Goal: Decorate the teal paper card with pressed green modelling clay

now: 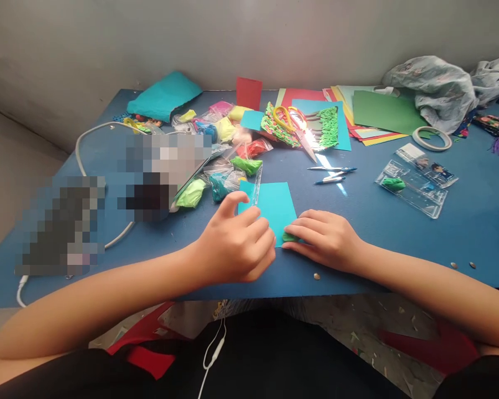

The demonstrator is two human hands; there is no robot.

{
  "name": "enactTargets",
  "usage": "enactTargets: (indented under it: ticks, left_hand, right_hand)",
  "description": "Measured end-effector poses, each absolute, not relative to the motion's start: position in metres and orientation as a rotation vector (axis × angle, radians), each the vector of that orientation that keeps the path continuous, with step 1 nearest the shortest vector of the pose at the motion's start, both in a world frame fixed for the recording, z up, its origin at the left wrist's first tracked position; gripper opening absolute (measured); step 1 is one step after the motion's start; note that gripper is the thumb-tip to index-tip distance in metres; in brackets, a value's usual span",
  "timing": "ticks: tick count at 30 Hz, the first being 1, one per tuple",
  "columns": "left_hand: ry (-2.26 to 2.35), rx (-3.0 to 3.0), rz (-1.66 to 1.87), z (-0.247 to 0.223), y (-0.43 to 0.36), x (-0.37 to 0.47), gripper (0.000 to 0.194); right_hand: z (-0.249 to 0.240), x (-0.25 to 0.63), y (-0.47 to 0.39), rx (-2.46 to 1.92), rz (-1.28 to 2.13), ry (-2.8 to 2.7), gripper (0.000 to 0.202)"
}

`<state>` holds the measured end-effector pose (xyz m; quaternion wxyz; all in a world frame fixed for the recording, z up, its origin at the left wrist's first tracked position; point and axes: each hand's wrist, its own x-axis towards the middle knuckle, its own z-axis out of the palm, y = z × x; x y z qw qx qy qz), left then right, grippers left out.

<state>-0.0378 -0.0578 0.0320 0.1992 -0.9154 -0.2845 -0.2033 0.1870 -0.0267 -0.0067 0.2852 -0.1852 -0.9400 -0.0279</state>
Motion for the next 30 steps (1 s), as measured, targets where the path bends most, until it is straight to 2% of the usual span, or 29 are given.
enactTargets:
  ticks: [4, 8, 14, 19, 25, 30]
  left_hand:
    - [-0.902, -2.551, -0.431, 0.039, -0.053, -0.045, 0.034]
    - [-0.973, -2.518, -0.392, 0.034, -0.047, -0.05, 0.032]
    - [-0.585, -2.674, -0.491, 0.011, -0.051, -0.046, 0.021]
    - [-0.614, -2.792, -0.474, -0.002, -0.056, -0.045, 0.023]
    - [-0.587, -2.834, -0.749, 0.002, -0.055, -0.045, 0.027]
    - [-0.538, -2.885, -0.758, 0.003, -0.053, -0.043, 0.031]
  right_hand:
    - [-0.004, 0.19, -0.026, -0.537, -0.002, -2.555, 0.026]
    - [-0.002, 0.191, -0.025, -0.561, 0.024, -2.575, 0.019]
    - [-0.002, 0.191, -0.023, -0.531, 0.023, -2.53, 0.015]
    - [-0.005, 0.193, -0.019, -0.5, 0.091, -2.585, 0.018]
    - [-0.009, 0.195, -0.016, -0.474, 0.173, -2.573, 0.021]
    - [-0.006, 0.197, -0.017, -0.507, 0.32, -2.576, 0.023]
